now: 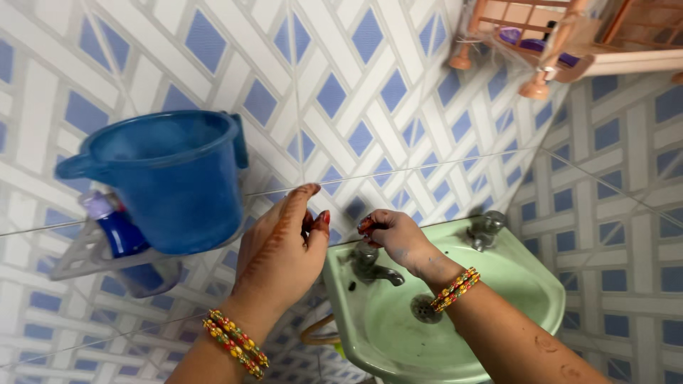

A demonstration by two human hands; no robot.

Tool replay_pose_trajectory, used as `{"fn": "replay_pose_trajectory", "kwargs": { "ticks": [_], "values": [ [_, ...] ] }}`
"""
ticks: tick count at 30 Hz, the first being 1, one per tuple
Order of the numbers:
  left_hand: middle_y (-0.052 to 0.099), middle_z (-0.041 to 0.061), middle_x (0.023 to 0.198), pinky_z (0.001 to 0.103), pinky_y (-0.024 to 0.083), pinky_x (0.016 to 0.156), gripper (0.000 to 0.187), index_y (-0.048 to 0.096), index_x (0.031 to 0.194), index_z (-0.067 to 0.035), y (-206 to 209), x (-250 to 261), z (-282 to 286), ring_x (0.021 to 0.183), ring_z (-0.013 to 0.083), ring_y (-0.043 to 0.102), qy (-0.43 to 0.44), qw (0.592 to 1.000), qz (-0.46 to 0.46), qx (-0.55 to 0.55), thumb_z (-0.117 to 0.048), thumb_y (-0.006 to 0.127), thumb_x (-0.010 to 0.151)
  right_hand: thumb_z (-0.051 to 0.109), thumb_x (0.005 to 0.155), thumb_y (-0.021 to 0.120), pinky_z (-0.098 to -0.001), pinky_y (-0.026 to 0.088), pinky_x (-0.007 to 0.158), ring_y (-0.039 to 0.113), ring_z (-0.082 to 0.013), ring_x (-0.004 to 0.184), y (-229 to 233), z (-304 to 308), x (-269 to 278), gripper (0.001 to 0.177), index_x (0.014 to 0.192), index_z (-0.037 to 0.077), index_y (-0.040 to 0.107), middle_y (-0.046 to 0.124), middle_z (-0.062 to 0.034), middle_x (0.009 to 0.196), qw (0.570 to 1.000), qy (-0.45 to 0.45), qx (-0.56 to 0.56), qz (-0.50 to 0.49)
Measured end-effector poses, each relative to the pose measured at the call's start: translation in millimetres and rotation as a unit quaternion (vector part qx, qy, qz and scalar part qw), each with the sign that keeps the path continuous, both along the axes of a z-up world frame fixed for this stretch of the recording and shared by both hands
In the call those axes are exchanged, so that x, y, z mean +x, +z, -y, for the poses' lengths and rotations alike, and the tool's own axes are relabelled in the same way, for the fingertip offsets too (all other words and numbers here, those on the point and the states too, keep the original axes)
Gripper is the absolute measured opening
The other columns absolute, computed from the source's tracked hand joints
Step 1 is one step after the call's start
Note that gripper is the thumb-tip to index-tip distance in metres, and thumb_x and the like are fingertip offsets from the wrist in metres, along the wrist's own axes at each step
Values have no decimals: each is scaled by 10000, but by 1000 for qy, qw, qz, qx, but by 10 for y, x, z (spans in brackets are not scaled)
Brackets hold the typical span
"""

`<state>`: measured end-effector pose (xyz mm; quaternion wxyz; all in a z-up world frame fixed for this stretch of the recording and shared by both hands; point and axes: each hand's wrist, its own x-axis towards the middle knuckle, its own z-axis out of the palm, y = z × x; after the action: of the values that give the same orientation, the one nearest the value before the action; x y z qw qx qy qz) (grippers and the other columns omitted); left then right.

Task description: The person cleans a green ceramic sink and the surrounding wall tiles using a cloth and a scouring pad.

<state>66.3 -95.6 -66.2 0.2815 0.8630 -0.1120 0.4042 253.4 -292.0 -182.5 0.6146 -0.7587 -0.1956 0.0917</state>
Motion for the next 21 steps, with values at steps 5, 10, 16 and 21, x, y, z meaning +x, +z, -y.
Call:
{"fn": "replay_pose_trajectory", "kwargs": {
  "ticks": [5, 10, 16, 21],
  "values": [
    [698, 68, 1092, 423, 538, 836, 373, 633, 1241, -139, -331, 417, 249, 951, 284, 683, -8, 984, -179, 13, -219, 664, 878, -6, 918, 571, -319, 580, 732, 681, -190, 803, -87, 844, 310, 159, 1052, 2, 657, 719, -87, 904, 993, -113, 16, -38],
    [591, 63, 1261, 431, 457, 1004, 468, 571, 1323, -146, -662, 792, 509, 1196, 289, 553, -28, 952, -285, 106, -260, 650, 876, 201, 979, 612, -414, 564, 857, 686, -305, 966, -155, 1547, 371, 276, 1179, 19, 664, 694, -175, 1134, 924, -289, -242, 68],
    [545, 60, 1339, 444, 394, 1106, 448, 585, 1316, -127, -943, 1215, 715, 1323, 280, 465, -27, 905, -378, 193, -338, 619, 923, 294, 950, 635, -512, 495, 1028, 491, -415, 1322, -273, 1886, 398, 507, 1408, 118, 507, 417, -194, 1471, 804, -337, -481, 98],
    [523, 76, 1350, 466, 371, 1086, 415, 622, 1262, -114, -1293, 1505, 822, 1277, 305, 462, -27, 890, -387, 240, -369, 614, 934, 411, 1009, 557, -520, 512, 1032, 501, -404, 1342, -223, 1869, 489, 590, 1503, 138, 386, 444, -241, 1432, 803, -299, -515, 18]
  ]
}}
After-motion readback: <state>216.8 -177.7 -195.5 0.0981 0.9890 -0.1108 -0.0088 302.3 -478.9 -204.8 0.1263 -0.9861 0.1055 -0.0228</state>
